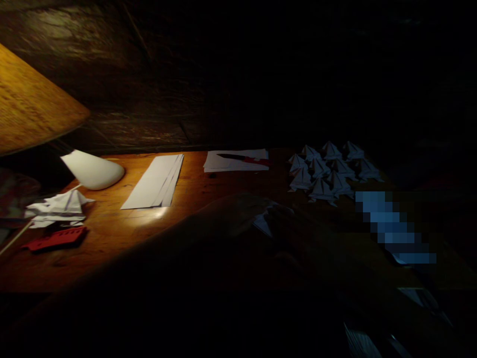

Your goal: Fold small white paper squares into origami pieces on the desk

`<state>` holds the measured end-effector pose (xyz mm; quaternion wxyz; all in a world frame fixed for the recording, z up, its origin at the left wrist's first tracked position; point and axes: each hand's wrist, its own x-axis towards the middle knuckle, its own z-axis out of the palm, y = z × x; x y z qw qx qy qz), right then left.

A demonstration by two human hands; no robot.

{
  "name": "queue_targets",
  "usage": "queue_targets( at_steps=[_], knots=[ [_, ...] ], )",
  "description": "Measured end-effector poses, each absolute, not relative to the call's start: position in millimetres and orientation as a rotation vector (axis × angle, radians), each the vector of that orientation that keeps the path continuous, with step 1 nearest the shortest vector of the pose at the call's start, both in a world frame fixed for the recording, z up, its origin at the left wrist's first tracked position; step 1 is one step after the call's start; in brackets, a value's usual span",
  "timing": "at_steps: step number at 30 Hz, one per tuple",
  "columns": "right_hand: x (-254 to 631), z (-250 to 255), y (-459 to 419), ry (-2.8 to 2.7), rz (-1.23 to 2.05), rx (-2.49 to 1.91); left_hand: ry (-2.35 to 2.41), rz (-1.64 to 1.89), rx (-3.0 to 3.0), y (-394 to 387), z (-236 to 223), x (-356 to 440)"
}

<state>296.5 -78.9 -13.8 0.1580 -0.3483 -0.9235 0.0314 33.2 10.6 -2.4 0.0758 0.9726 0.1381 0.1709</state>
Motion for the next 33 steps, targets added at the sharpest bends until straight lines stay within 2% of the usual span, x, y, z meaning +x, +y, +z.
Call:
queue_targets(
  at_steps=[14,19,28,33],
  knots=[
    [290,-5,-74,-2.605,0.131,-1.013,0.468,0.373,2.861,17,-19,30],
    [294,-5,-72,-2.62,0.09,-0.995,0.446,0.258,2.817,14,-8,29],
    [314,-9,-60,-2.516,0.16,-1.016,0.513,0.371,2.806,12,-6,29],
    [312,0,-61,-2.539,0.038,-1.094,0.625,0.306,2.882,-15,13,39]
  ],
)
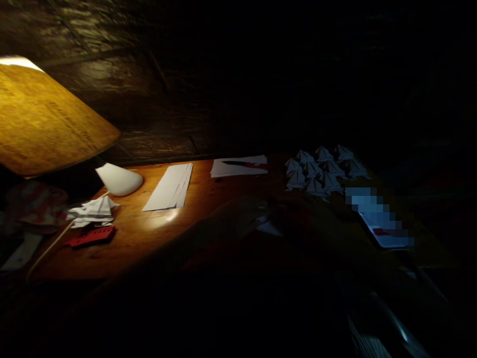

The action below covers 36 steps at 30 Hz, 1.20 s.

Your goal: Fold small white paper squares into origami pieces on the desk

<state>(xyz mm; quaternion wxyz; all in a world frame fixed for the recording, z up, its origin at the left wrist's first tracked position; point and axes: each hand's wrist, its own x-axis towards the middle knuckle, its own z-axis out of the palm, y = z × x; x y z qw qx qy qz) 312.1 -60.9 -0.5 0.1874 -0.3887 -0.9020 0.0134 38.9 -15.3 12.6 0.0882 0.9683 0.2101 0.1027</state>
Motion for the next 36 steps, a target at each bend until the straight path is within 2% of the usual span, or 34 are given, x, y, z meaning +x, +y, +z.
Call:
queue_targets(
  at_steps=[5,14,19,30,36],
  knots=[
    [300,5,-79,-2.526,-0.006,-1.175,1.023,0.271,2.752,-51,17,52],
    [300,5,-66,-2.509,0.331,-1.114,0.915,0.384,2.767,-44,9,53],
    [306,9,-64,-2.531,0.285,-1.138,0.684,0.504,2.677,-43,1,56],
    [301,12,-38,-2.381,0.305,-1.404,0.663,0.498,2.615,-43,-2,49],
    [306,2,-36,-2.296,0.321,-1.333,0.658,0.529,2.592,-42,-4,52]
  ],
)
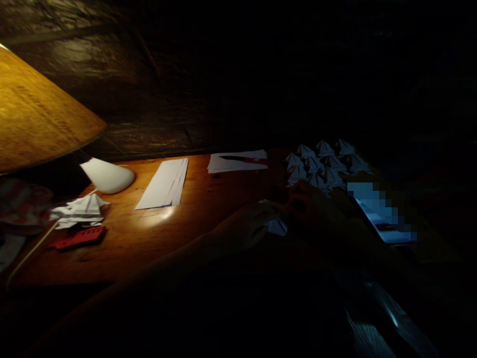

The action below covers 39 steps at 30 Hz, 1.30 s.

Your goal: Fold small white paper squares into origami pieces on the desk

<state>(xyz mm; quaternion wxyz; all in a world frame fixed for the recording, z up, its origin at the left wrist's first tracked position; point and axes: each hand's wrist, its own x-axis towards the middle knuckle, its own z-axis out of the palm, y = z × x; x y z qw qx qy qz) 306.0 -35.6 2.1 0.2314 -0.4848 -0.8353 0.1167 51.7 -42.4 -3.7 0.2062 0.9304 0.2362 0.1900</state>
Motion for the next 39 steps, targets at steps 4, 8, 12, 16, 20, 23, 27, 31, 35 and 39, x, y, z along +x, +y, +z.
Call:
queue_targets(
  at_steps=[4,8,12,16,20,23,27,31,35,39],
  knots=[
    [309,-2,-35,-2.235,0.328,-1.287,0.623,0.514,2.602,-40,-2,52],
    [310,-2,-35,-2.232,0.356,-1.294,0.595,0.532,2.694,-38,-1,55],
    [309,-3,-36,-2.25,0.354,-1.342,0.57,0.514,2.754,-38,-1,57],
    [305,-2,-36,-2.264,0.344,-1.378,0.621,0.401,2.786,-38,-2,58],
    [305,0,-34,-2.266,0.352,-1.401,0.575,0.374,2.838,-36,0,59],
    [305,0,-32,-2.281,0.388,-1.41,0.552,0.333,2.89,-34,0,59],
    [303,0,-31,-2.259,0.391,-1.463,0.595,0.287,2.93,-35,-4,59],
    [302,1,-31,-2.25,0.416,-1.492,0.678,0.252,2.932,-40,-6,60],
    [303,2,-25,-2.224,0.46,-1.459,0.606,0.259,2.959,-35,-5,57],
    [301,0,-14,-2.254,0.513,-1.352,0.462,0.321,3.018,-26,-7,47]
  ],
)
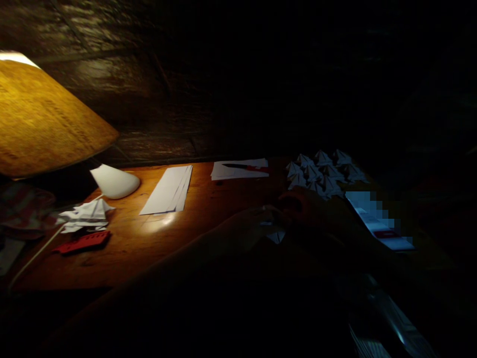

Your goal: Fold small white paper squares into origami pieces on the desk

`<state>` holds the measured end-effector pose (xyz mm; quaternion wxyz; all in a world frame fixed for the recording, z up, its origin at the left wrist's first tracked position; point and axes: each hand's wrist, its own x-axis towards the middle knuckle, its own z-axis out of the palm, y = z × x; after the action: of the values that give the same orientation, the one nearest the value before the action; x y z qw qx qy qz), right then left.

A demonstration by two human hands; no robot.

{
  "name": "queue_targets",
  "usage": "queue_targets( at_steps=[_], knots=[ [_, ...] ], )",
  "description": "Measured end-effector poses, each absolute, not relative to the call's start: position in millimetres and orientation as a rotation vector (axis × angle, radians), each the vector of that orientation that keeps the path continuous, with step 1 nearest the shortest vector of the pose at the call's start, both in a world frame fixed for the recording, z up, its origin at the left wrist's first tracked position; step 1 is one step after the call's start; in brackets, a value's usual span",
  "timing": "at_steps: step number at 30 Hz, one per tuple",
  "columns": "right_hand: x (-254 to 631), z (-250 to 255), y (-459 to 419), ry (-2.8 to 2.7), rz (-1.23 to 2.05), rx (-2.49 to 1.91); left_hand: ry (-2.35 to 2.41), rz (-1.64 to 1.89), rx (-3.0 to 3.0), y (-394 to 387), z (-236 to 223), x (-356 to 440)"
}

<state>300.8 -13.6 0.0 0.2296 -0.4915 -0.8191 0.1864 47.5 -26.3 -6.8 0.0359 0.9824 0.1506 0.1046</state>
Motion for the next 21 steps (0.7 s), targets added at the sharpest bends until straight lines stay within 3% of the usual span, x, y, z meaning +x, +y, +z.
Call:
queue_targets(
  at_steps=[21],
  knots=[
    [303,5,-27,-2.219,0.673,-1.097,0.799,0.402,2.596,-65,-18,53]
  ],
)
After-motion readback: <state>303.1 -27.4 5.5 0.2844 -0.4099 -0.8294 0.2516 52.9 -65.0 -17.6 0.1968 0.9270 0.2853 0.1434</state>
